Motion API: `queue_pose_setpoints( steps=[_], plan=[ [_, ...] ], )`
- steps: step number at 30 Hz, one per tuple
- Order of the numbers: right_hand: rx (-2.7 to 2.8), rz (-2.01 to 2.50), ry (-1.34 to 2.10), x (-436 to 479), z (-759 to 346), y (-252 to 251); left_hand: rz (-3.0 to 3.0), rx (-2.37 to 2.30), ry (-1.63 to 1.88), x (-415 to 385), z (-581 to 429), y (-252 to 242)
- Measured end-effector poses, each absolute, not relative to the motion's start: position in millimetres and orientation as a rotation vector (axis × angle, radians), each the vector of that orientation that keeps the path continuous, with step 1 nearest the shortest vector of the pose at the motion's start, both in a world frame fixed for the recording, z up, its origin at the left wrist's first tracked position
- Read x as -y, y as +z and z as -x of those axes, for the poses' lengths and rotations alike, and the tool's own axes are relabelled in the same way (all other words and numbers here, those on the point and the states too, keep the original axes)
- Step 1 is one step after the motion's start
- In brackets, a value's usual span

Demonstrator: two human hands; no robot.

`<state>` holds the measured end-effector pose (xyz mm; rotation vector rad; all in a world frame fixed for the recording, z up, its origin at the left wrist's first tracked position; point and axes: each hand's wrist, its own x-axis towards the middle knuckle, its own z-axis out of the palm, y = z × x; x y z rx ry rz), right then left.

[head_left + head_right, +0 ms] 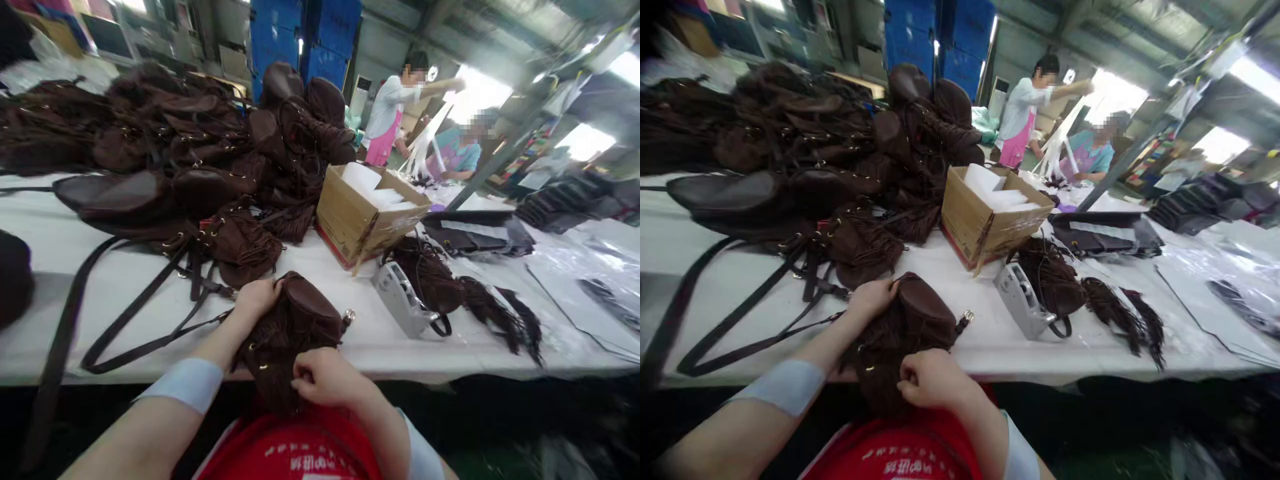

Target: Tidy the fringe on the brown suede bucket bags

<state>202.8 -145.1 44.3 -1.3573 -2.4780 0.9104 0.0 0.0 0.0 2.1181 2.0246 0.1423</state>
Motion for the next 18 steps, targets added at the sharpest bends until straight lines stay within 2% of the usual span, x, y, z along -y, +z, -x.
queue_pose_setpoints(
  steps=[2, 5, 6, 11, 18],
  plan=[
    [2.525, 1.208, 1.281, 143.9, -217.3, 45.8, -2.119, -2.022, 0.133, -0.5, 0.0, -0.5],
    [2.454, 1.064, 1.491, 146.3, -226.2, 53.7, -2.128, -2.029, 0.139, -0.7, -0.1, -2.0],
    [2.408, 1.053, 1.445, 148.6, -224.1, 57.6, -2.134, -2.034, 0.146, -0.6, -0.1, -2.5],
    [2.427, 1.145, 0.784, 164.8, -189.9, 65.9, -2.156, -2.049, 0.180, 1.1, -0.9, -3.0],
    [2.621, 1.185, 0.711, 167.2, -174.6, 49.9, -2.164, -2.047, 0.182, 2.4, -1.0, -1.4]
  ],
)
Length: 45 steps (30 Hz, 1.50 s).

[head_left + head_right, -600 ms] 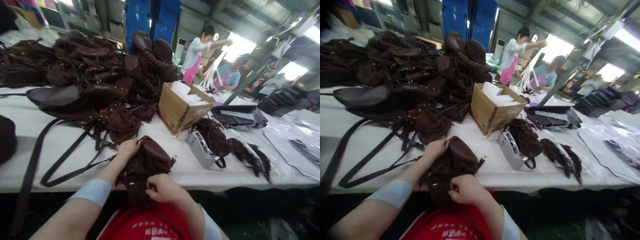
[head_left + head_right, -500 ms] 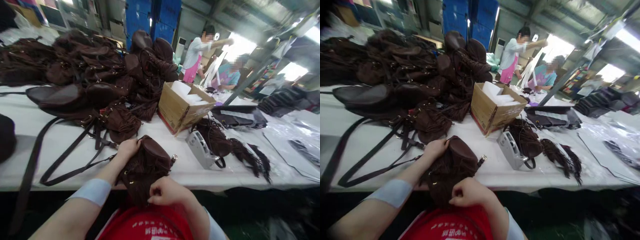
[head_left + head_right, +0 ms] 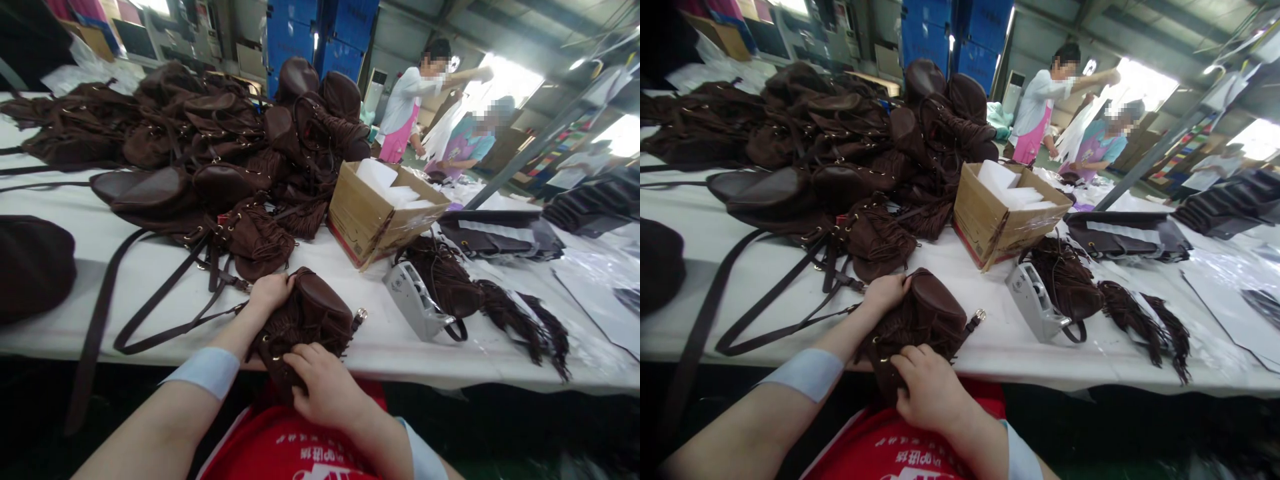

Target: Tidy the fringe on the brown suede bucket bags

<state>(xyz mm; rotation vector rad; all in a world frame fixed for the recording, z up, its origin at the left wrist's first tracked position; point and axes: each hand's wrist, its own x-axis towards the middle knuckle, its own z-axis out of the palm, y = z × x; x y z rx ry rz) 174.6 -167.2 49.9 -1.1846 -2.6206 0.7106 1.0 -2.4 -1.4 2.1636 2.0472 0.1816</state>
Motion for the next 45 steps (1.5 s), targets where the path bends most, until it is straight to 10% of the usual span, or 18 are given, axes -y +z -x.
queue_pose_setpoints(
  steps=[27, 45],
  plan=[
    [2.998, 1.046, 0.489, 150.3, -184.5, 45.3, -2.126, -2.048, 0.149, 2.5, -1.3, 0.1],
    [2.238, 1.233, 0.993, 149.6, -260.6, 88.0, -2.141, -2.031, 0.163, 0.8, 0.2, -3.1]
  ],
)
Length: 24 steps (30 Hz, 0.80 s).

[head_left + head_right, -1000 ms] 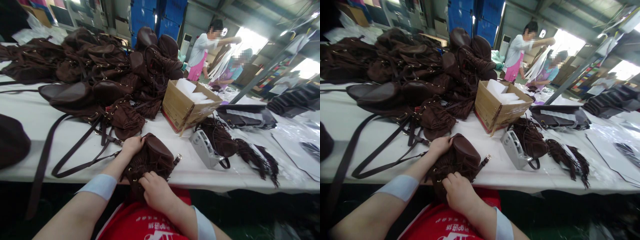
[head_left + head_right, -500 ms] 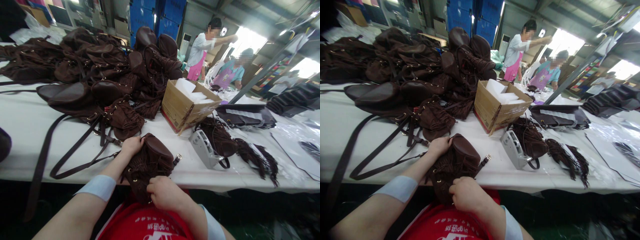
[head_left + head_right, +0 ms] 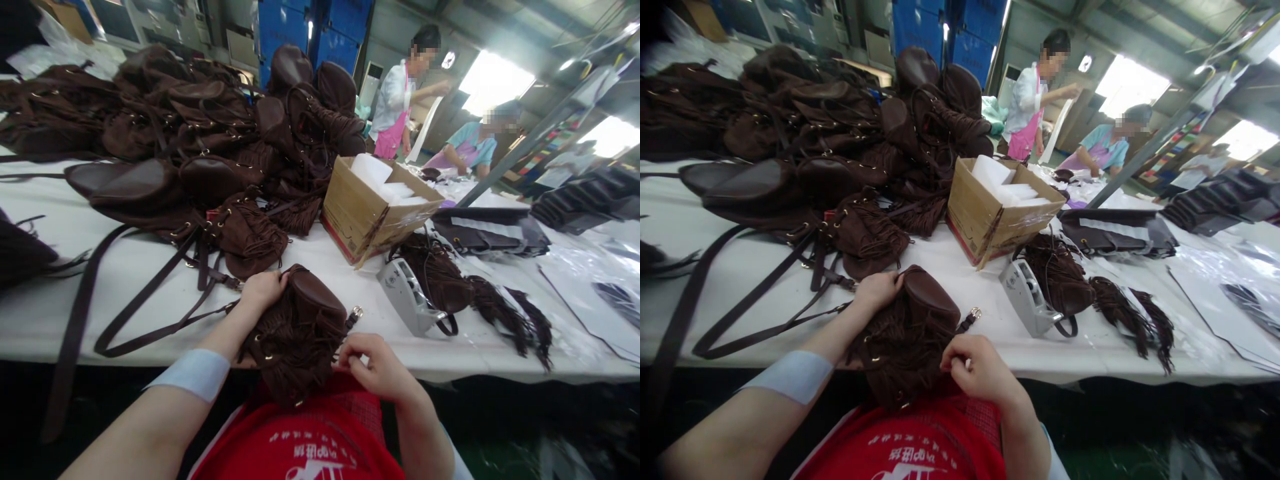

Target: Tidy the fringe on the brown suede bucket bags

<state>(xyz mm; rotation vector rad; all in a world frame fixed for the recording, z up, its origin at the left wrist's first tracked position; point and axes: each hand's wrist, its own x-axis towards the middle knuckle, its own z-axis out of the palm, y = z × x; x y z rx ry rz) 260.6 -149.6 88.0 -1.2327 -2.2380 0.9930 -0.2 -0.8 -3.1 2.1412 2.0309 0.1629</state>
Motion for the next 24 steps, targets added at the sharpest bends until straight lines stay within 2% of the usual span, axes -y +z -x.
queue_pose_setpoints(
  steps=[4, 11, 15, 24],
  plan=[
    [2.305, 1.135, 0.909, 157.4, -237.8, 91.4, -2.159, -2.036, 0.173, 1.3, 0.4, -3.0],
    [2.698, 1.138, 0.622, 153.6, -189.3, 47.8, -2.148, -2.037, 0.159, 3.0, -0.5, -0.3],
    [2.805, 1.206, 0.500, 138.2, -192.5, 41.8, -2.111, -2.052, 0.163, 4.1, -1.4, 2.0],
    [2.756, 1.159, 0.669, 155.0, -217.2, 54.3, -2.154, -2.043, 0.178, 2.5, -0.3, -2.1]
  ],
)
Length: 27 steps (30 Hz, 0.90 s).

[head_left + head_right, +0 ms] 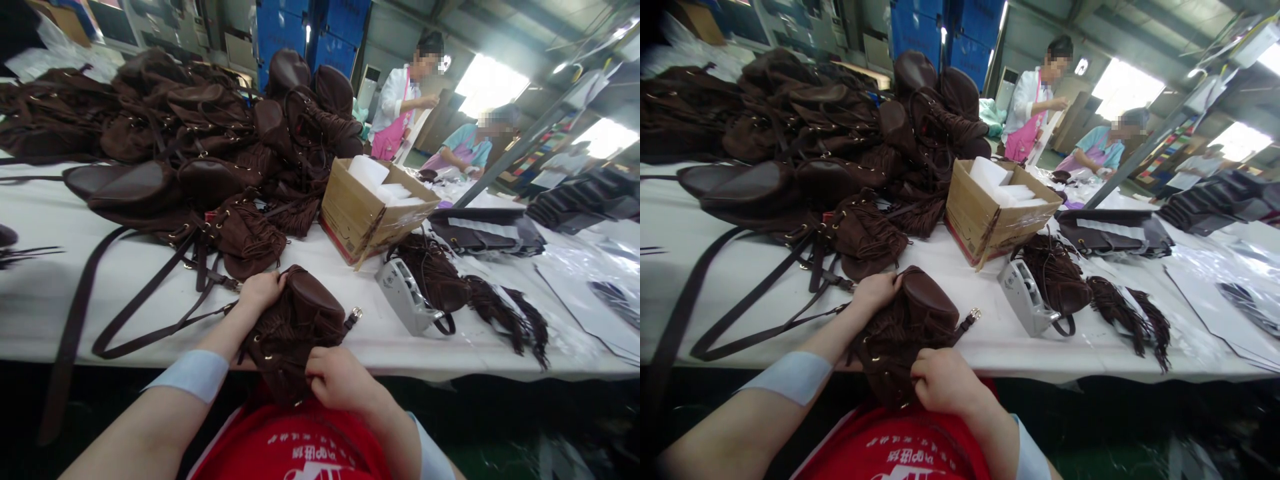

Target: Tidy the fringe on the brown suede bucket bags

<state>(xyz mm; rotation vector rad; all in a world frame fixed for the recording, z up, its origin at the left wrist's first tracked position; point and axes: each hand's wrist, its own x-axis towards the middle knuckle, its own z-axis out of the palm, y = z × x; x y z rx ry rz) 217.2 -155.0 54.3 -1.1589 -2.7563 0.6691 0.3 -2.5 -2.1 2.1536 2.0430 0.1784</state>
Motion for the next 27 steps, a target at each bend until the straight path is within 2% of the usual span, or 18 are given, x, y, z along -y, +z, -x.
queue_pose_setpoints(
  steps=[5, 10, 14, 18, 27],
  plan=[
    [2.541, 1.255, 0.807, 154.7, -246.5, 60.9, -2.132, -2.042, 0.158, 1.8, -0.3, -2.4],
    [2.299, 1.239, 0.795, 152.6, -249.8, 72.2, -2.111, -2.045, 0.151, 2.7, -1.2, 0.3],
    [2.342, 1.201, 0.780, 159.7, -217.6, 66.9, -2.136, -2.035, 0.165, 2.7, -0.8, 0.1],
    [2.419, 1.396, 0.635, 161.7, -188.8, 45.7, -2.150, -2.041, 0.160, 2.0, 0.1, -1.7],
    [2.403, 1.432, 0.546, 157.3, -183.9, 35.4, -2.187, -2.048, 0.171, 2.1, 0.3, -3.9]
  ],
)
